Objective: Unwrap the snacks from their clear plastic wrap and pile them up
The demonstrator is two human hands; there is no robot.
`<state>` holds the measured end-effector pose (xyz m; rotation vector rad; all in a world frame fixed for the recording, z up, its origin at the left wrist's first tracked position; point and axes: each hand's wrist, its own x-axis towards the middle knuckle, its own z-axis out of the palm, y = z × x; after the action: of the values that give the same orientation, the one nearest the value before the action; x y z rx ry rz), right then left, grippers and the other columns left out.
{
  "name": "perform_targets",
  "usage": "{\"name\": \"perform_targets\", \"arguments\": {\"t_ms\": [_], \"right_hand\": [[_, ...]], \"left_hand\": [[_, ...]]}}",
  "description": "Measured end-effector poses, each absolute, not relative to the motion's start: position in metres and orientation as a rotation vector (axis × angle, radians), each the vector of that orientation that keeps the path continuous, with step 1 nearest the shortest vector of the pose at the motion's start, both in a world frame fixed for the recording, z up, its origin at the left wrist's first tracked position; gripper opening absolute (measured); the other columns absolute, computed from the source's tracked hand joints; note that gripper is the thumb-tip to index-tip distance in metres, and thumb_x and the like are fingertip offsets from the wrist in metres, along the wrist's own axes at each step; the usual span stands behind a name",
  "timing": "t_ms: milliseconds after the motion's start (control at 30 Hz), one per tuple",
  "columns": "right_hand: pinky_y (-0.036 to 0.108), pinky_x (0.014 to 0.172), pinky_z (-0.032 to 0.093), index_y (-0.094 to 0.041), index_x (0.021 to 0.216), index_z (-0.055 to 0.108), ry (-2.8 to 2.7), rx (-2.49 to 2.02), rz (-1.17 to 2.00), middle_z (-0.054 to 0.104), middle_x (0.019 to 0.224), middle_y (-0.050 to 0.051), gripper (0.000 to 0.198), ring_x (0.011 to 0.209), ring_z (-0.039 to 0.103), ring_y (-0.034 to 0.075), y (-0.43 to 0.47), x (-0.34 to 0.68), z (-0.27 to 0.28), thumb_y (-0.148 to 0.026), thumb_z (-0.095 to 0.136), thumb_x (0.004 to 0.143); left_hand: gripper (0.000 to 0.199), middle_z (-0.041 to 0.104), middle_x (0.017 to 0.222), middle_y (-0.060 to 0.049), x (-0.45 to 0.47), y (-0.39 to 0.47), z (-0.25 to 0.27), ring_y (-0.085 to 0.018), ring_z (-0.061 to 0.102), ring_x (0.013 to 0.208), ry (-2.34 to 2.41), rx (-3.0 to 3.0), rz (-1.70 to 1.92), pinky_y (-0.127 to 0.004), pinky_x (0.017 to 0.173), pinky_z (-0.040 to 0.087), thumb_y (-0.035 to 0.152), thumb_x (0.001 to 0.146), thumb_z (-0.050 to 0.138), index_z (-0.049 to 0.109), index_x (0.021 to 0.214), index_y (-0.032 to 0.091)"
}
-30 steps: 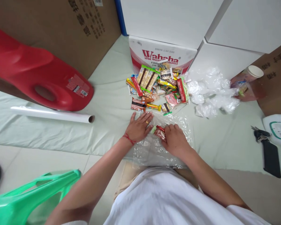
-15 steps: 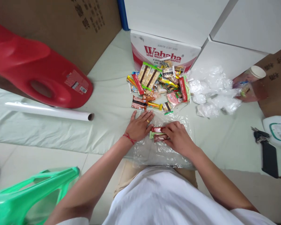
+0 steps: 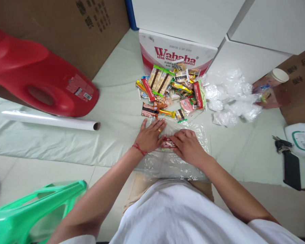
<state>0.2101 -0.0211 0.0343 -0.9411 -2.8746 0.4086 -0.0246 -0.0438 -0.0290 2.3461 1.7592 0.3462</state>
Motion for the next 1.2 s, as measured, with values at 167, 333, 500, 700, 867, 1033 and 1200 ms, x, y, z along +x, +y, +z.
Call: {"name": "perform_targets", "arguments": {"t_ms": [167, 333, 500, 700, 867, 1033, 1200], "right_hand": [[0.058, 0.122, 0.026, -0.019, 0.145, 0.061, -2.905, -0.861, 0.348, 0.063, 0.144, 0.015, 0.044, 0.141, 0.043, 0.034, -0.02, 0.215, 0.017, -0.033, 0.057, 0.104], [0.062, 0.125, 0.025, -0.015, 0.151, 0.056, -2.899, -0.852, 0.338, 0.053, 0.158, 0.018, 0.057, 0.148, 0.039, 0.035, -0.023, 0.23, 0.006, -0.044, 0.06, 0.102], [0.066, 0.125, 0.022, -0.019, 0.158, 0.048, -2.93, -0.836, 0.365, 0.053, 0.158, 0.016, 0.058, 0.151, 0.039, 0.034, -0.025, 0.23, 0.0, -0.04, 0.058, 0.104], [0.064, 0.126, 0.022, -0.018, 0.15, 0.056, -2.908, -0.815, 0.285, 0.061, 0.149, 0.016, 0.046, 0.147, 0.044, 0.032, -0.026, 0.225, -0.007, -0.031, 0.055, 0.106], [0.064, 0.125, 0.022, -0.019, 0.148, 0.057, -2.87, -0.865, 0.3, 0.06, 0.15, 0.016, 0.047, 0.145, 0.044, 0.034, -0.034, 0.222, 0.001, -0.035, 0.057, 0.105], [0.05, 0.109, 0.044, -0.017, 0.14, 0.064, -2.687, -1.021, 0.409, 0.067, 0.137, 0.016, 0.044, 0.128, 0.056, 0.032, -0.002, 0.211, 0.039, -0.042, 0.051, 0.106], [0.036, 0.077, 0.047, -0.019, 0.11, 0.077, -2.515, -1.59, 0.217, 0.077, 0.106, 0.012, 0.032, 0.095, 0.067, 0.029, 0.095, 0.189, 0.063, -0.028, 0.047, 0.103]], "left_hand": [[0.058, 0.039, 0.168, -0.01, -0.024, -0.043, -0.03, -0.03, 0.038, 0.156, 1.751, 2.344, 0.348, -0.069, 0.129, 0.011, 0.043, 0.107, 0.038, 0.039, 0.162, 0.025], [0.057, 0.04, 0.168, -0.009, -0.024, -0.043, -0.028, -0.03, 0.038, 0.156, 1.746, 2.336, 0.367, -0.07, 0.129, 0.012, 0.04, 0.108, 0.035, 0.039, 0.162, 0.025], [0.055, 0.041, 0.168, -0.008, -0.024, -0.043, -0.027, -0.029, 0.039, 0.156, 1.75, 2.33, 0.375, -0.069, 0.129, 0.011, 0.034, 0.108, 0.03, 0.039, 0.162, 0.028], [0.055, 0.038, 0.169, -0.007, -0.024, -0.043, -0.028, -0.029, 0.037, 0.157, 1.747, 2.324, 0.359, -0.069, 0.13, 0.01, 0.037, 0.109, 0.03, 0.04, 0.162, 0.027], [0.055, 0.037, 0.169, -0.008, -0.025, -0.043, -0.03, -0.027, 0.037, 0.157, 1.749, 2.338, 0.362, -0.069, 0.13, 0.01, 0.035, 0.109, 0.028, 0.04, 0.162, 0.026], [0.054, 0.039, 0.168, -0.008, -0.026, -0.043, -0.031, -0.027, 0.037, 0.157, 1.748, 2.352, 0.36, -0.068, 0.13, 0.011, 0.036, 0.11, 0.027, 0.04, 0.162, 0.026], [0.054, 0.039, 0.168, -0.007, -0.026, -0.043, -0.033, -0.027, 0.037, 0.157, 1.756, 2.348, 0.347, -0.066, 0.131, 0.009, 0.037, 0.11, 0.028, 0.041, 0.161, 0.026]]}}
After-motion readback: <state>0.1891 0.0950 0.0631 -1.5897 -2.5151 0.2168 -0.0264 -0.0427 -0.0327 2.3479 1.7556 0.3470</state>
